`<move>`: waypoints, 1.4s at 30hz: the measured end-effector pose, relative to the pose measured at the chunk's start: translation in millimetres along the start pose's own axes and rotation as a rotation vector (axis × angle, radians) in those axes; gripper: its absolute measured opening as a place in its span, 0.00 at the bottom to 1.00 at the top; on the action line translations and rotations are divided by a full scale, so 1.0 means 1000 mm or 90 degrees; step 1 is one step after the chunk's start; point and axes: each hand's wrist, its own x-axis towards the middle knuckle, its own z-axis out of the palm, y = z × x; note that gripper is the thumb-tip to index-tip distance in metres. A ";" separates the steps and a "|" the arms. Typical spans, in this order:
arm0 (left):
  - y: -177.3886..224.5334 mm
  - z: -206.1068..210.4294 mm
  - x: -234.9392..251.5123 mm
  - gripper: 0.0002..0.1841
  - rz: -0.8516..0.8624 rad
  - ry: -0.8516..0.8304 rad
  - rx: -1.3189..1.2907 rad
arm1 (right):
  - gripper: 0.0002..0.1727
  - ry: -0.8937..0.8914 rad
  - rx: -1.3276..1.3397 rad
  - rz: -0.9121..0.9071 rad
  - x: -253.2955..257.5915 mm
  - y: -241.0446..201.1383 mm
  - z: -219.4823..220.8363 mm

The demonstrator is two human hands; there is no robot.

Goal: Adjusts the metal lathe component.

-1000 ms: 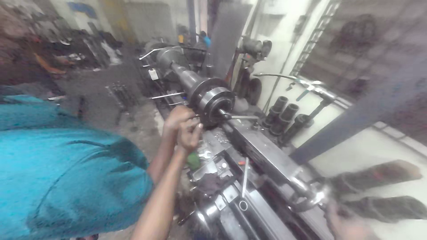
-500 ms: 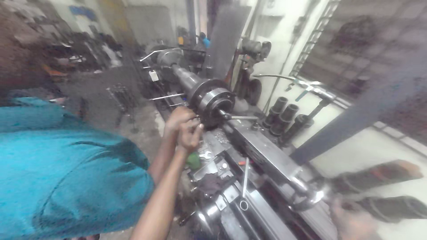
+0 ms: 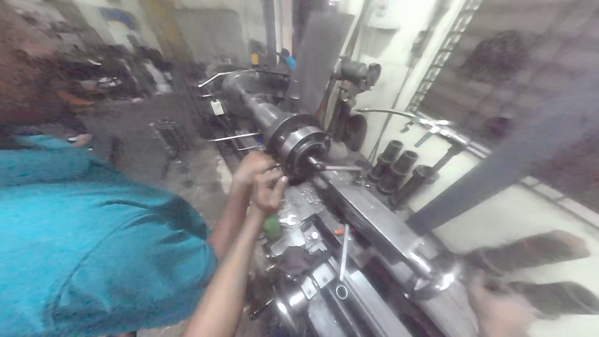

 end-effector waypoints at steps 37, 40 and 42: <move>0.012 -0.001 0.000 0.23 -0.035 -0.013 0.050 | 0.28 -0.015 -0.013 0.070 0.046 0.040 0.048; 0.011 0.000 0.001 0.23 -0.004 -0.002 0.036 | 0.27 -0.033 -0.016 0.098 0.047 0.039 0.047; 0.010 0.001 0.001 0.23 0.002 -0.002 0.027 | 0.28 -0.022 -0.015 0.090 0.048 0.047 0.053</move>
